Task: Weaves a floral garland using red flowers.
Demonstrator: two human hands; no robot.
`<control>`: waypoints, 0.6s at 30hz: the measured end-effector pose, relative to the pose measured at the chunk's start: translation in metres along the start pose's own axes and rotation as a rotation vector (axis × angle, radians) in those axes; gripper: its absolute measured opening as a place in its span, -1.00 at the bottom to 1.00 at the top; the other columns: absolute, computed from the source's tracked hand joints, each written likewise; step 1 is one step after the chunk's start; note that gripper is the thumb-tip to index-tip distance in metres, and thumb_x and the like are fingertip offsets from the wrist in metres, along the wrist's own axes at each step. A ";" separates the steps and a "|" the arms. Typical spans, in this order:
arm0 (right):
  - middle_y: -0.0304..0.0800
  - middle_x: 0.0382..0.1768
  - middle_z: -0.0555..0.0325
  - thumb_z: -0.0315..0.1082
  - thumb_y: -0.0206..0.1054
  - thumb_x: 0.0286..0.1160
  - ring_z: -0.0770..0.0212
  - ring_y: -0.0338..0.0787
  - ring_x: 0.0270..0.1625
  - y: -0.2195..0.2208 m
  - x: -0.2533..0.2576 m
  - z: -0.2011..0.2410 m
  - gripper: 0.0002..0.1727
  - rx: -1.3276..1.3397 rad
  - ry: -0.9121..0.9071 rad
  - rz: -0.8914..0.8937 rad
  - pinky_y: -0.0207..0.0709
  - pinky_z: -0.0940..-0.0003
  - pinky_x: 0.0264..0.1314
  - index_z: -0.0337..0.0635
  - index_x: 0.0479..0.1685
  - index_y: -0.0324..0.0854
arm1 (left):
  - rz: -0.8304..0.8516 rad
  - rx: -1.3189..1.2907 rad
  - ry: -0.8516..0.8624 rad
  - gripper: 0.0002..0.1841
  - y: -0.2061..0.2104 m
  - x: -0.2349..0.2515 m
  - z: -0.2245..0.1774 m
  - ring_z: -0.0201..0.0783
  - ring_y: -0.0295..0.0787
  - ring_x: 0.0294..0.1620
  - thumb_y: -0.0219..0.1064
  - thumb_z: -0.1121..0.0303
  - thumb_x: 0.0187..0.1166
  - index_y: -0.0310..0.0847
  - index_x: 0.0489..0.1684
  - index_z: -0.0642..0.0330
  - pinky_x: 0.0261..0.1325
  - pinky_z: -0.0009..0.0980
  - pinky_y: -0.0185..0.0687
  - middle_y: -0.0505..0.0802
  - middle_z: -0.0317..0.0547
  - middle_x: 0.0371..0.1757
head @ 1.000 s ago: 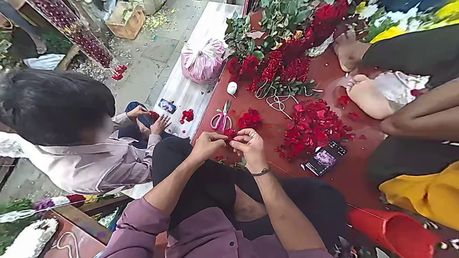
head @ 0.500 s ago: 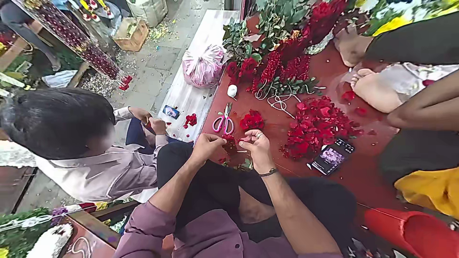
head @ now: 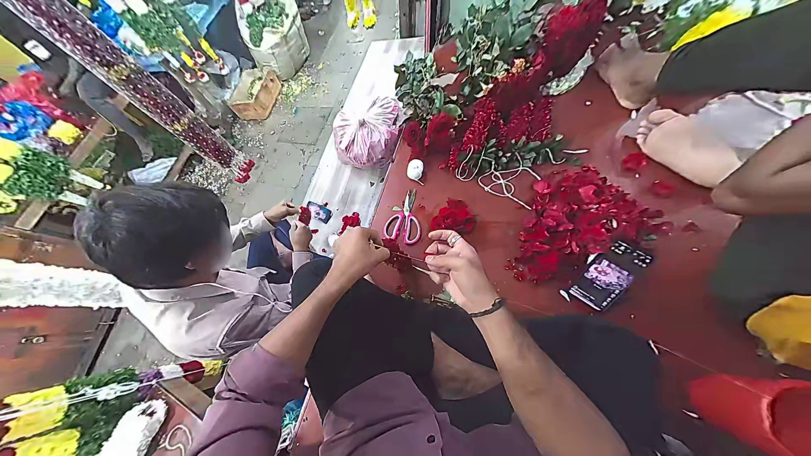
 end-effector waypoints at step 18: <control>0.86 -0.35 0.07 -0.69 0.62 0.05 0.21 0.83 -0.37 0.000 0.000 -0.006 -0.30 -0.438 -0.149 -0.060 0.77 0.28 -0.23 -0.22 0.35 0.56 | 0.255 -0.381 0.144 -0.94 0.020 -0.009 -0.029 -0.44 0.72 -0.48 0.54 0.38 0.45 0.93 -0.33 0.11 -0.30 -0.29 0.65 0.89 -0.26 -0.47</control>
Point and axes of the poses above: each hand's wrist, its own x-axis towards the middle knuckle, its own y-axis out of the palm, z = x × y, the point moved 5 cm from there along x, towards the middle knuckle
